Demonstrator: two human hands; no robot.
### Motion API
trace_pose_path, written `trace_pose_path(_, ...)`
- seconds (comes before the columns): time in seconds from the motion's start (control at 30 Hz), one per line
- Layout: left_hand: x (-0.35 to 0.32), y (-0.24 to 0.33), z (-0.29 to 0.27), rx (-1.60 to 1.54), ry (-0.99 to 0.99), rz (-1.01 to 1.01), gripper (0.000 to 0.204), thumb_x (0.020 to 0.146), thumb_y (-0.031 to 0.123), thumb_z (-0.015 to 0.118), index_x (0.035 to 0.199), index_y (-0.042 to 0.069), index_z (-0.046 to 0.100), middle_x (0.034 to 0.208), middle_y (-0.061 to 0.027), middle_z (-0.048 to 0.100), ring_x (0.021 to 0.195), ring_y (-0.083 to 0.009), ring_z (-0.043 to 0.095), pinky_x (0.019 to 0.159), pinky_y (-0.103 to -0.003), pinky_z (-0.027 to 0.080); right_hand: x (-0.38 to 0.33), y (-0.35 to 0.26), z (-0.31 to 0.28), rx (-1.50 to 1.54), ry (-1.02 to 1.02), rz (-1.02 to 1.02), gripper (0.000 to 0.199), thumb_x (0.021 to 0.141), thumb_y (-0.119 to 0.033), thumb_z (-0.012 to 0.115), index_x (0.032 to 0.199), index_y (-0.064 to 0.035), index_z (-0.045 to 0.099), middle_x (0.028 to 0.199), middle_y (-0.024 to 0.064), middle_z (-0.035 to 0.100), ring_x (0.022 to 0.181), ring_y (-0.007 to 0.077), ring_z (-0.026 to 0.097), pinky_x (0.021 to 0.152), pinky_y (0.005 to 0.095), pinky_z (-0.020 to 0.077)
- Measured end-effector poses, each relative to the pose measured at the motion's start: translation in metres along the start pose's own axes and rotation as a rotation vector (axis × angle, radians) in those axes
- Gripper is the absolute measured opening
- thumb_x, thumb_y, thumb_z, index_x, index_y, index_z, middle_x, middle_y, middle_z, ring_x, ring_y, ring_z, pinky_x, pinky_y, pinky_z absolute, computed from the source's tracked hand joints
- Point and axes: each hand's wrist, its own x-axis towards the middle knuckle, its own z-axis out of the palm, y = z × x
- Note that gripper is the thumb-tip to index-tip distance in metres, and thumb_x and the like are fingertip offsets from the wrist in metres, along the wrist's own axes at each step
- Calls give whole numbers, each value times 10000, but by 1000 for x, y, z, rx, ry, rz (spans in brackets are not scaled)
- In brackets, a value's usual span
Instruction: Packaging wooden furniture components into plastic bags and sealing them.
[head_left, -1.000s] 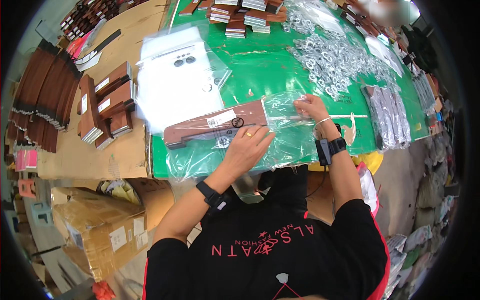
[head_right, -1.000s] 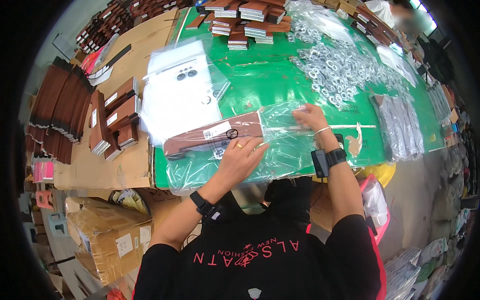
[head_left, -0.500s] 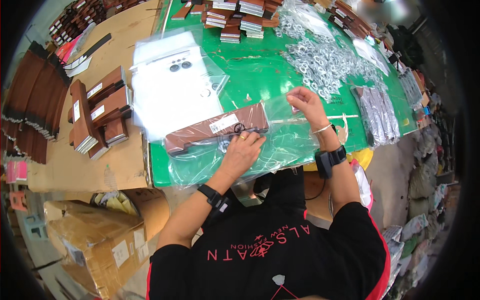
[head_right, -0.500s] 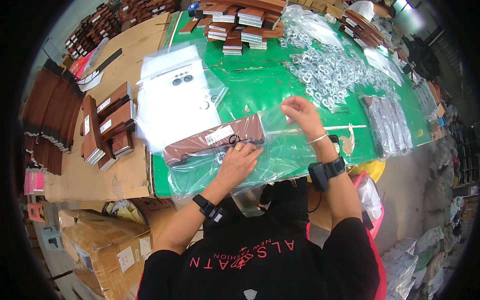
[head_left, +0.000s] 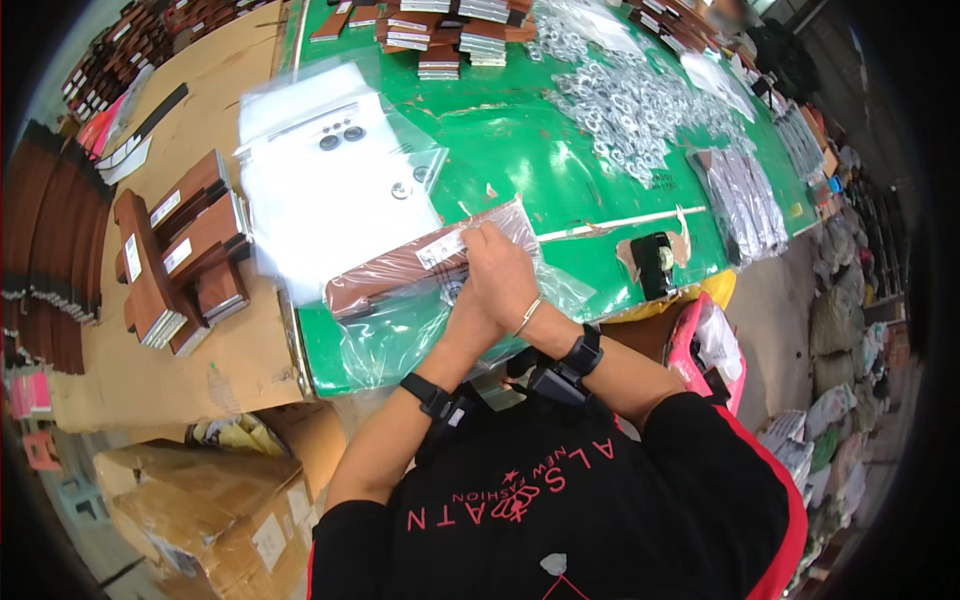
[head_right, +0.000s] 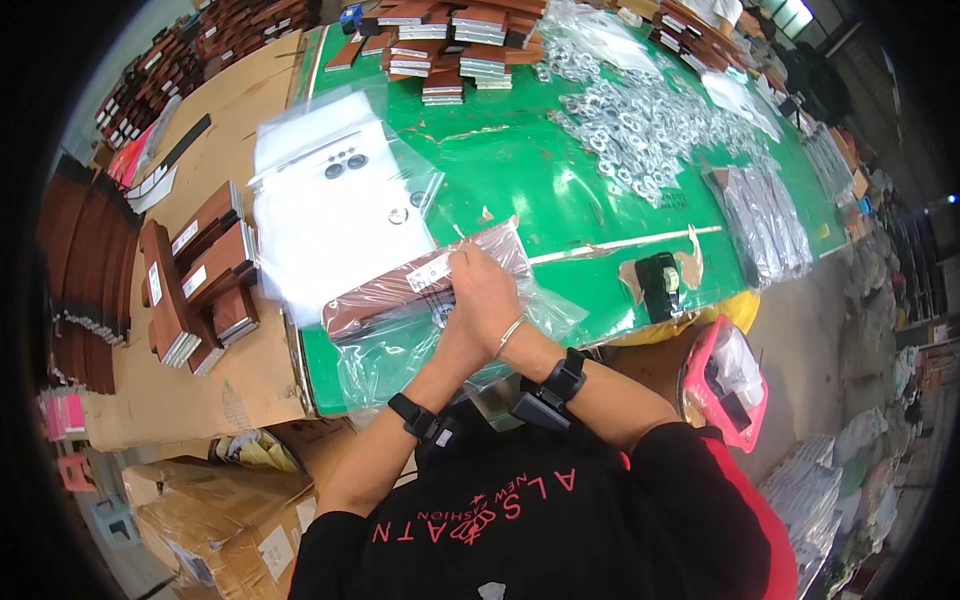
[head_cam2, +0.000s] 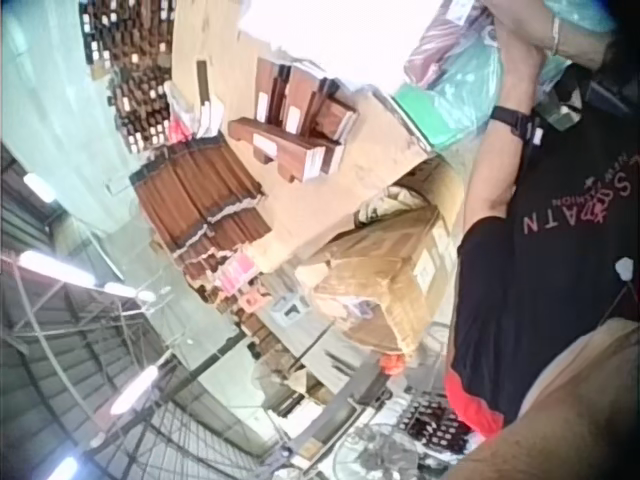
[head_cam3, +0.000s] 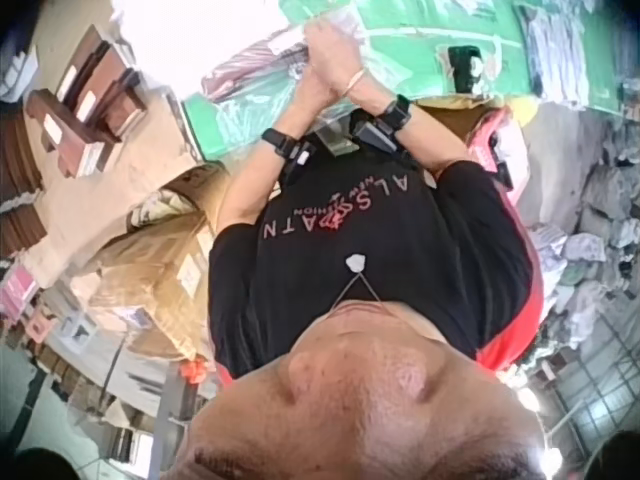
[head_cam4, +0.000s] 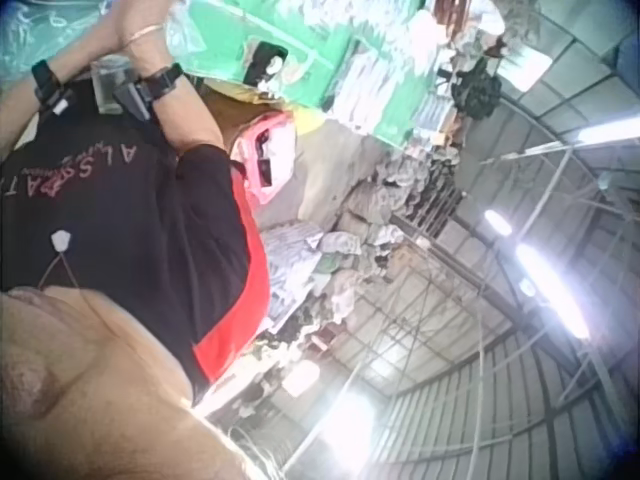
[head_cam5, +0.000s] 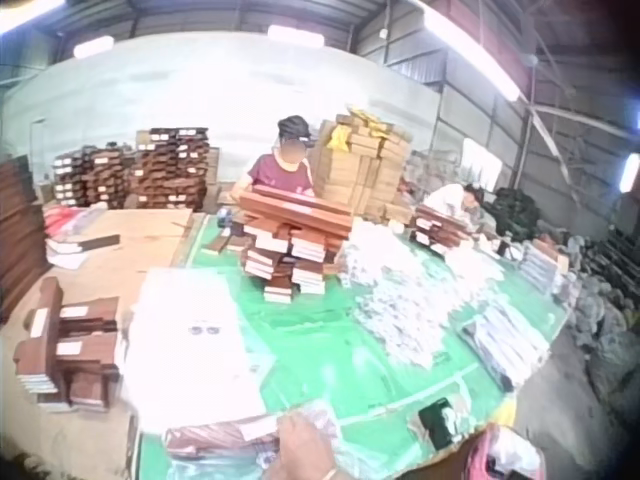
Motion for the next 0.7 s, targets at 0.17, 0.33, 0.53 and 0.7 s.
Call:
trace_pose_path(0.17,-7,14,-27,-81,-325,-199,292,815,117,665,1090,19,668,1204,-154,662,1110,-397,586,887,-451,484,-10,-13,4,-127,10,-51,459,782,-11,577,1235,48,538,968,174,532,905,356,569,761,424,499)
trace_pose_path(0.33,-28,47,-90,214,-331,143,261,865,150,641,1098,37,674,1119,-184,689,1011,-374,645,840,-435,505,-18,-17,-3,13,-34,15,480,782,-17,583,1247,80,513,987,180,537,944,352,566,779,414,504)
trace_pose_path(0.53,18,59,-122,65,-138,-365,239,981,180,527,1076,43,698,1120,-93,702,1020,-292,631,890,-426,466,-27,-15,11,134,80,-13,446,771,-8,610,1200,79,523,1087,223,542,1006,385,544,858,447,486)
trace_pose_path(0.7,24,16,-82,245,85,131,349,1025,272,419,1129,116,713,1159,-31,707,1088,-237,581,1017,-407,342,-46,-20,19,377,70,-55,397,809,-24,616,1194,61,568,1106,221,568,1014,410,548,886,474,465)
